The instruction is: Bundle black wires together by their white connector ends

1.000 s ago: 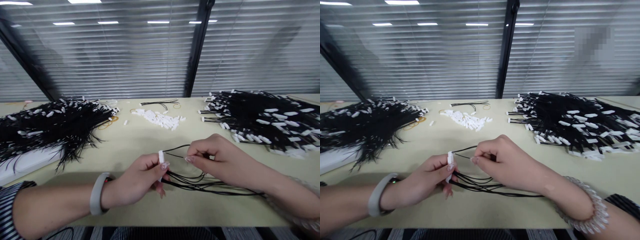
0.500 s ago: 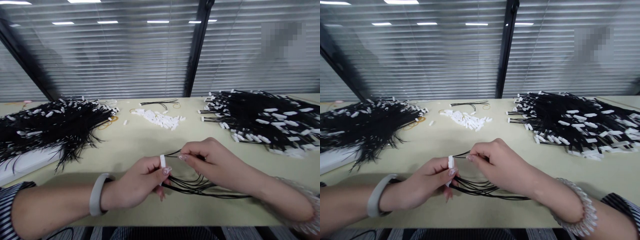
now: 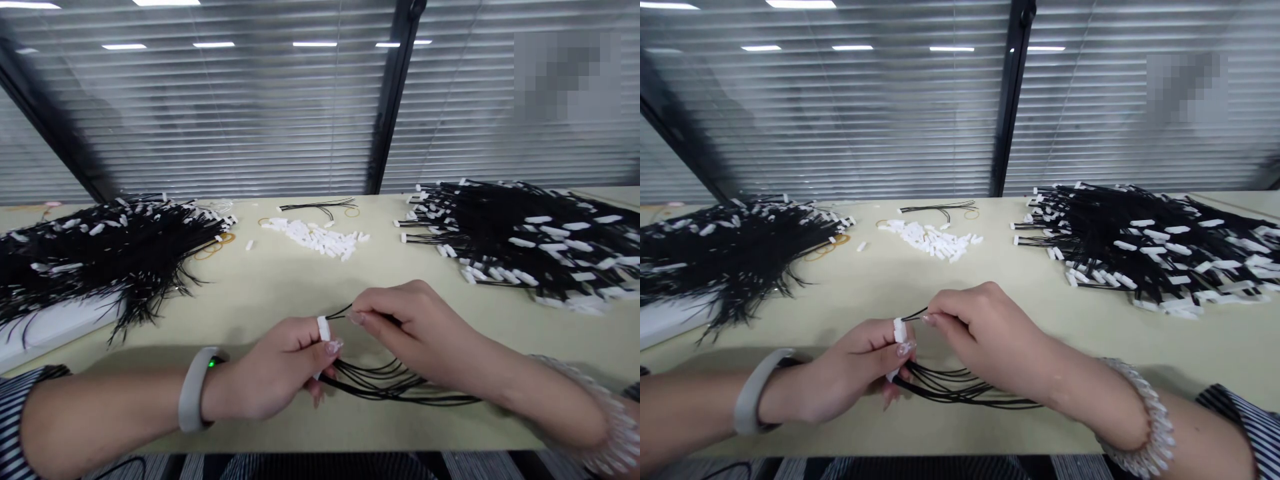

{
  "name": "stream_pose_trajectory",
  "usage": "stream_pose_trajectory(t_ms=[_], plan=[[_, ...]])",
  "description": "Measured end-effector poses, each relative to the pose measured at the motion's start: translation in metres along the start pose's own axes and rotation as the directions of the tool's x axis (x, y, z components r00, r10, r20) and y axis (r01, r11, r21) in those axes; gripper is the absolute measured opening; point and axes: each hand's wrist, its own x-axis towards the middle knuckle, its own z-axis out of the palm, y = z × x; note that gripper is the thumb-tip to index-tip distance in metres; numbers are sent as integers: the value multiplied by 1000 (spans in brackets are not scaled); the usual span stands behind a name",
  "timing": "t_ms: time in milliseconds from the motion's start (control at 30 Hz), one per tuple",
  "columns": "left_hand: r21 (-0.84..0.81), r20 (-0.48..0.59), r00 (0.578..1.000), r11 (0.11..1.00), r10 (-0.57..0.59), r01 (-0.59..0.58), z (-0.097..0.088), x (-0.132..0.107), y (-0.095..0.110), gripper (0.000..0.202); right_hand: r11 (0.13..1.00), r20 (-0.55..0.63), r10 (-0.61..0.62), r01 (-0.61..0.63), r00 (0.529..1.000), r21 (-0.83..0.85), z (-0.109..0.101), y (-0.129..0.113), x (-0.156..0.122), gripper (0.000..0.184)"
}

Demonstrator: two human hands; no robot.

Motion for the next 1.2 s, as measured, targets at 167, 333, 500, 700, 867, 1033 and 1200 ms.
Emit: stream_pose_trajectory(t_ms=[167, 333, 500, 700, 867, 1033, 1200], plan=[[-4, 9, 1000, 1000, -22, 22, 0, 1, 1, 29, 998, 27, -10, 12, 1000, -56, 2, -1, 0, 23], [-71, -37, 999, 997, -24, 22, 0, 3, 0, 29, 998, 45, 30, -27, 999, -54, 1, 1, 2, 21], [-265, -149, 989, 963, 1, -41, -3, 8, -5, 25, 991, 5, 129, -128, 992, -39, -17, 12, 4, 17], [-421, -141, 990, 905, -1, -59, -7, 11, -6, 24, 931, -79, 318, -295, 945, 215, -41, 22, 5, 27], [-455, -141, 990, 887, 11, -75, -6, 10, -5, 23, 858, -100, 358, -285, 928, 428, -40, 23, 4, 34], [-464, -154, 988, 882, 12, -83, -6, 11, -5, 23, 982, -566, -141, 45, 812, -182, -34, 9, -3, 9], [-457, -163, 986, 883, 35, -107, -8, 12, -11, 24, 964, -8, -148, 142, 989, -226, -23, -3, -9, 32]])
